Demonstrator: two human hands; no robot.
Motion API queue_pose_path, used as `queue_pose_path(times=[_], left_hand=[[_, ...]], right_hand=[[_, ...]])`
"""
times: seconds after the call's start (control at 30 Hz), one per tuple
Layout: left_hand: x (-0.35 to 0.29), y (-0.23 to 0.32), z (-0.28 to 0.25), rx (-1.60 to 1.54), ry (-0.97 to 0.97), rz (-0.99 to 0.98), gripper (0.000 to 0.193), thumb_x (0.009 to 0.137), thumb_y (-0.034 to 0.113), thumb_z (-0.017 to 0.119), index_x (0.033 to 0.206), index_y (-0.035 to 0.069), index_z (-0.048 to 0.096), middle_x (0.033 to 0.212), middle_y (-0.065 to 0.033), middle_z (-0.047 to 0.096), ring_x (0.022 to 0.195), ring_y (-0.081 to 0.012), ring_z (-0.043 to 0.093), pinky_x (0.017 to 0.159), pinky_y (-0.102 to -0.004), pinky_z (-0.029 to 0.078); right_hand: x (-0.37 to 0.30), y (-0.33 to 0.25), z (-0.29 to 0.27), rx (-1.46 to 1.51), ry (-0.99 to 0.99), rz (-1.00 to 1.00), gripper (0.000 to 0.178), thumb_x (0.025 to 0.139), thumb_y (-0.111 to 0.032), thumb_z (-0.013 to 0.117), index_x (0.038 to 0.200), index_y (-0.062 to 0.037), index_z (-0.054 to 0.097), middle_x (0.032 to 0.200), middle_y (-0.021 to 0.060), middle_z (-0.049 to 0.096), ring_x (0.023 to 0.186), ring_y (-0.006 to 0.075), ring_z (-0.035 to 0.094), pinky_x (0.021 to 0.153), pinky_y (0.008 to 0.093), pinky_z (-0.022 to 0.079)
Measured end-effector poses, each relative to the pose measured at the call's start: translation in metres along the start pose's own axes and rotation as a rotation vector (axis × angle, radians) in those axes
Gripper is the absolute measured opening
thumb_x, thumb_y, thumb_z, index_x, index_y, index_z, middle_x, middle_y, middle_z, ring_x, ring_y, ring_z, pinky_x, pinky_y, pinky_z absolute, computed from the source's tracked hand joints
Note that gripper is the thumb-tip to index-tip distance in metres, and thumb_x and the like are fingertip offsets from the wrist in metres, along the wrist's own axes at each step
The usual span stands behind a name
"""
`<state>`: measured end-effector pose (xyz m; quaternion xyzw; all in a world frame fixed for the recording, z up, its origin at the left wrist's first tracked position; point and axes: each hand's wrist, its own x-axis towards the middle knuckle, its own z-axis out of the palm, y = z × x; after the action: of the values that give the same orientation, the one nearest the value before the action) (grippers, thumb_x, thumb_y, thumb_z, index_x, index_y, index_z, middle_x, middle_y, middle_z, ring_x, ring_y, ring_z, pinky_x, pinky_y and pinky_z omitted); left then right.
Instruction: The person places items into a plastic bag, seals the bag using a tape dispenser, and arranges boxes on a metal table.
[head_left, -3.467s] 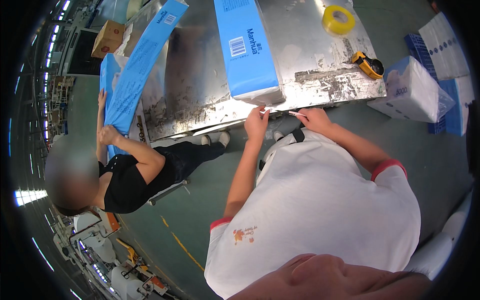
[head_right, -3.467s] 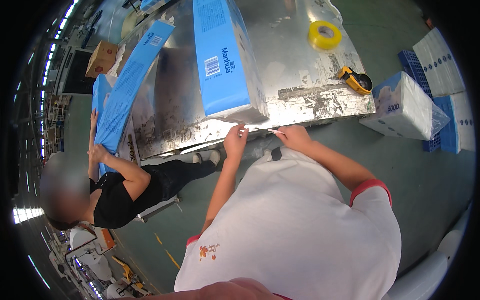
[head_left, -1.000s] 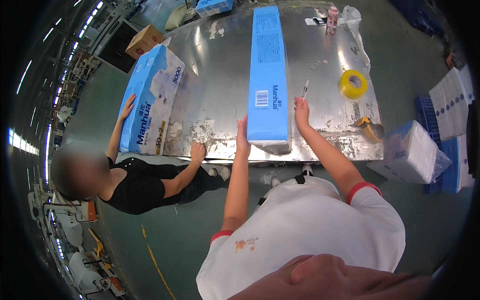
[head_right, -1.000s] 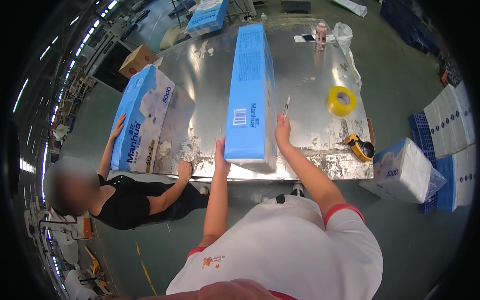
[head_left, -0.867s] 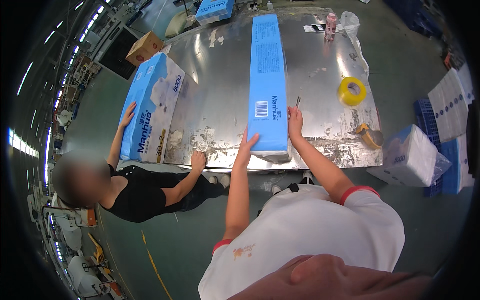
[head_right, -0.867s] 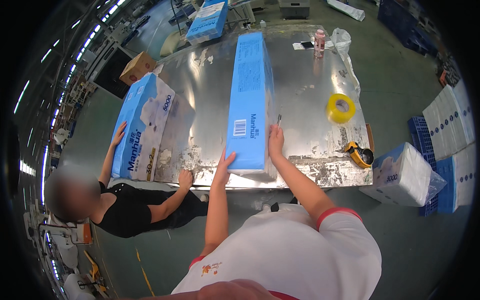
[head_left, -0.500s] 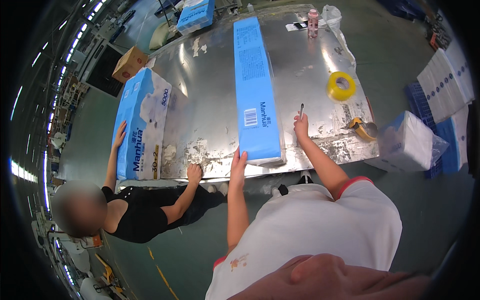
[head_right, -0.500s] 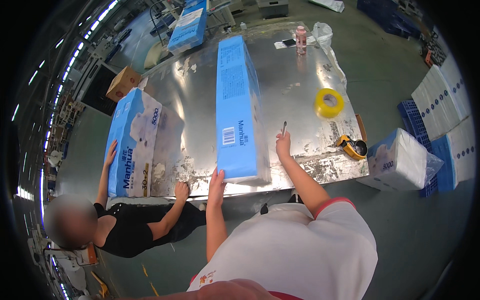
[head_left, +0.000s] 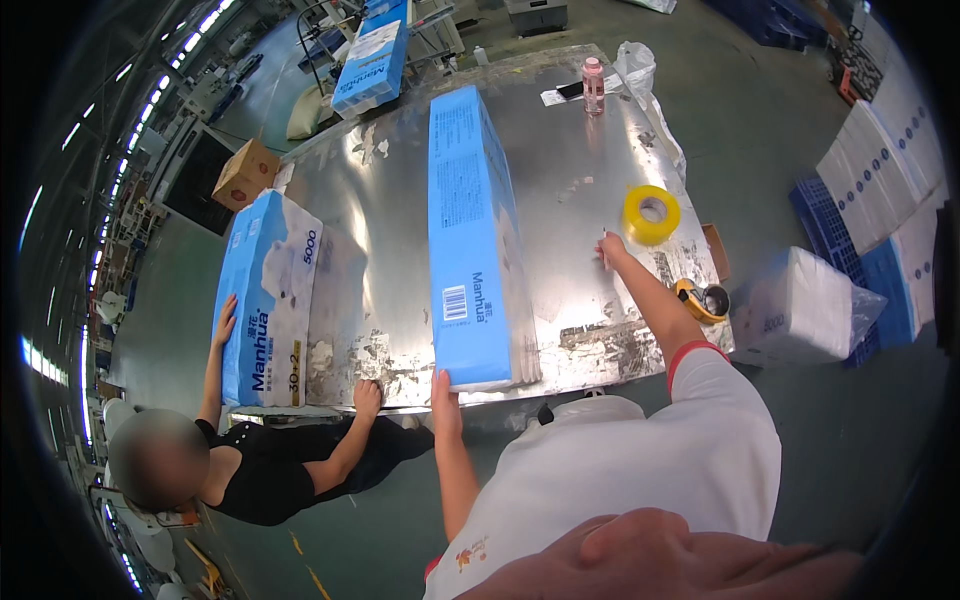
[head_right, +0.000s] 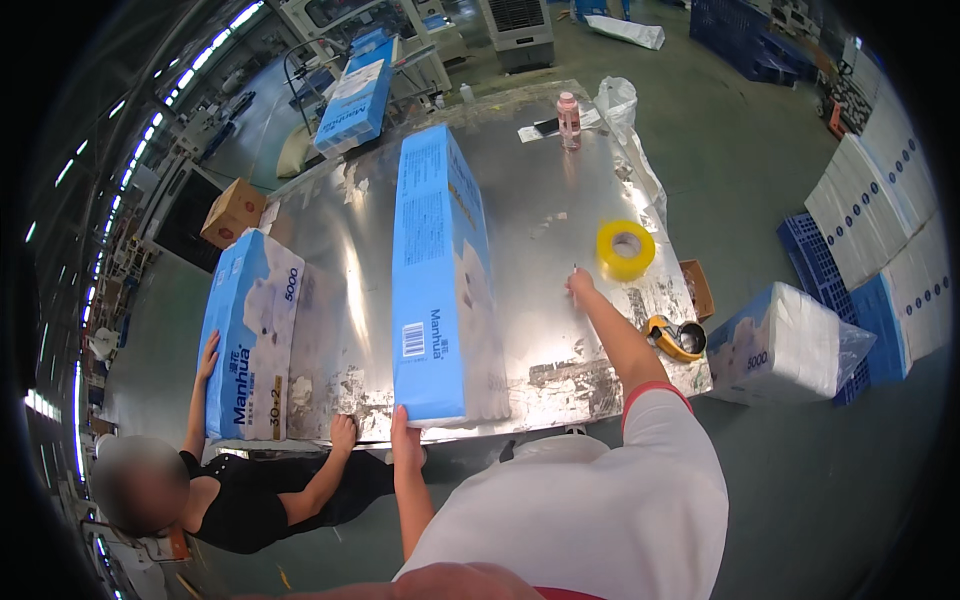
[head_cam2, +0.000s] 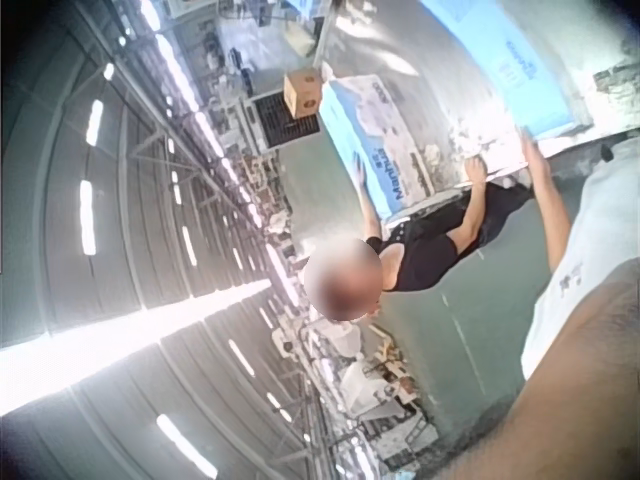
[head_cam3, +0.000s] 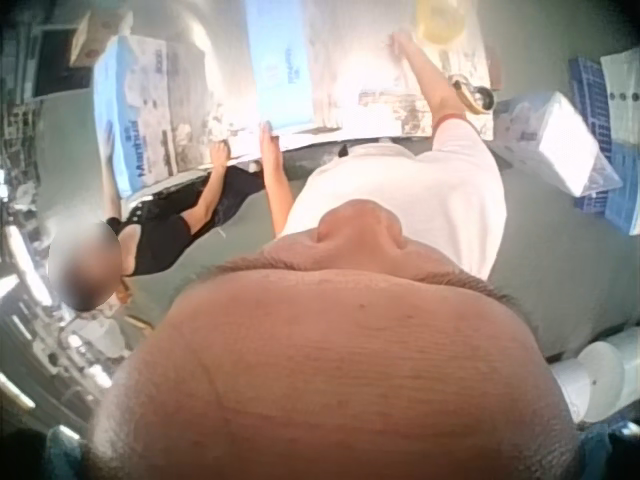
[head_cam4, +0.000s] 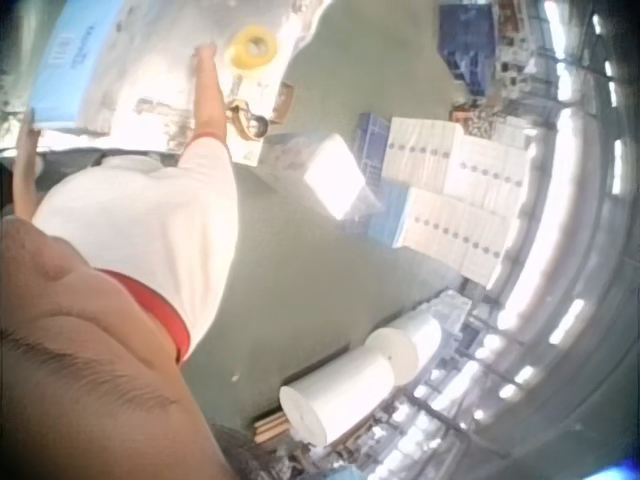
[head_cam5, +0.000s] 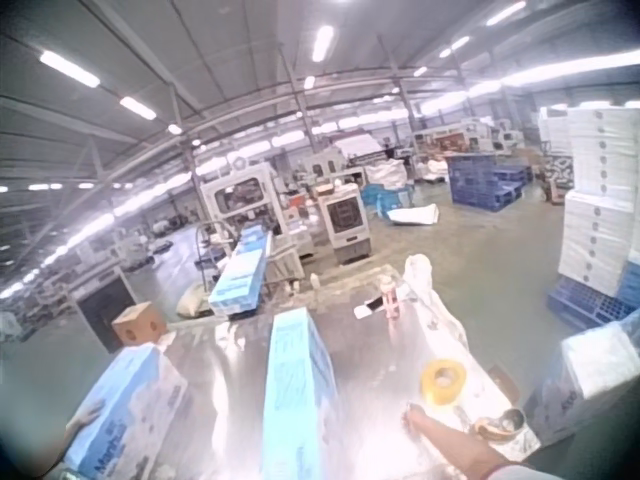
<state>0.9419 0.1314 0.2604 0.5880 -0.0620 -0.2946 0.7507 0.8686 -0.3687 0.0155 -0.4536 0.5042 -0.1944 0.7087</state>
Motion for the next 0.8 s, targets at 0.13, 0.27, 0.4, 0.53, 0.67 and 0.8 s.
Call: queue_pose_path(times=[0.13,0.27,0.4,0.53,0.67,0.8], left_hand=[[0.008,-0.015,0.013,-0.14,0.097,0.034,0.045,0.091,0.027,0.044,0.124,-0.004,0.04,0.125,-0.0107,0.044,0.116,-0.0185,0.04,0.099,-0.0323,0.028],[0.017,-0.023,0.016,-0.17,0.163,0.069,0.047,0.089,0.028,0.045,0.123,-0.005,0.04,0.125,-0.0108,0.044,0.117,-0.0197,0.039,0.1,-0.0328,0.027],[-0.015,-0.023,-0.006,-0.141,0.351,0.034,0.05,0.087,0.029,0.046,0.123,-0.006,0.04,0.125,-0.0112,0.044,0.117,-0.0207,0.039,0.1,-0.0333,0.026],[-0.005,-0.03,-0.022,-0.128,0.259,-0.043,0.058,0.084,0.035,0.049,0.125,-0.005,0.038,0.127,-0.0127,0.042,0.118,-0.0225,0.04,0.101,-0.0348,0.027],[0.014,-0.014,-0.015,-0.095,0.153,-0.143,0.056,0.082,0.031,0.049,0.125,-0.003,0.038,0.126,-0.013,0.044,0.116,-0.0245,0.042,0.1,-0.0372,0.03],[0.024,-0.019,-0.013,-0.086,0.111,-0.117,0.056,0.084,0.032,0.051,0.126,-0.002,0.037,0.126,-0.012,0.044,0.117,-0.0234,0.041,0.1,-0.0369,0.03]], right_hand=[[0.128,-0.043,-0.037,-0.038,0.039,-0.123,0.03,0.076,-0.007,0.047,0.105,-0.0004,0.049,0.075,0.0132,0.057,0.057,0.0226,0.055,0.05,0.0368,0.043],[0.175,-0.11,-0.035,-0.005,0.05,-0.161,0.035,0.075,-0.013,0.053,0.107,0.0023,0.05,0.085,0.018,0.059,0.069,0.0284,0.058,0.068,0.0386,0.044],[0.029,-0.077,0.08,-0.234,-0.203,-0.304,0.071,0.081,-0.03,0.055,0.135,0.0009,0.022,0.139,0.0194,0.027,0.129,0.0285,0.026,0.104,0.0355,0.023],[-0.133,-0.048,0.118,-0.156,-0.64,-0.109,0.08,0.084,-0.047,0.051,0.139,-0.0027,0.013,0.143,0.0174,0.017,0.132,0.0273,0.019,0.106,0.0346,0.019],[-0.25,-0.029,0.144,0.064,-0.741,-0.259,0.072,0.09,-0.045,0.041,0.14,-0.0044,0.009,0.144,0.0143,0.017,0.13,0.0251,0.021,0.105,0.0333,0.018],[-0.273,0.001,0.158,-0.054,-0.502,-0.467,0.07,0.092,-0.046,0.033,0.14,-0.0033,0.006,0.144,0.0144,0.013,0.132,0.0243,0.016,0.106,0.0325,0.015]])
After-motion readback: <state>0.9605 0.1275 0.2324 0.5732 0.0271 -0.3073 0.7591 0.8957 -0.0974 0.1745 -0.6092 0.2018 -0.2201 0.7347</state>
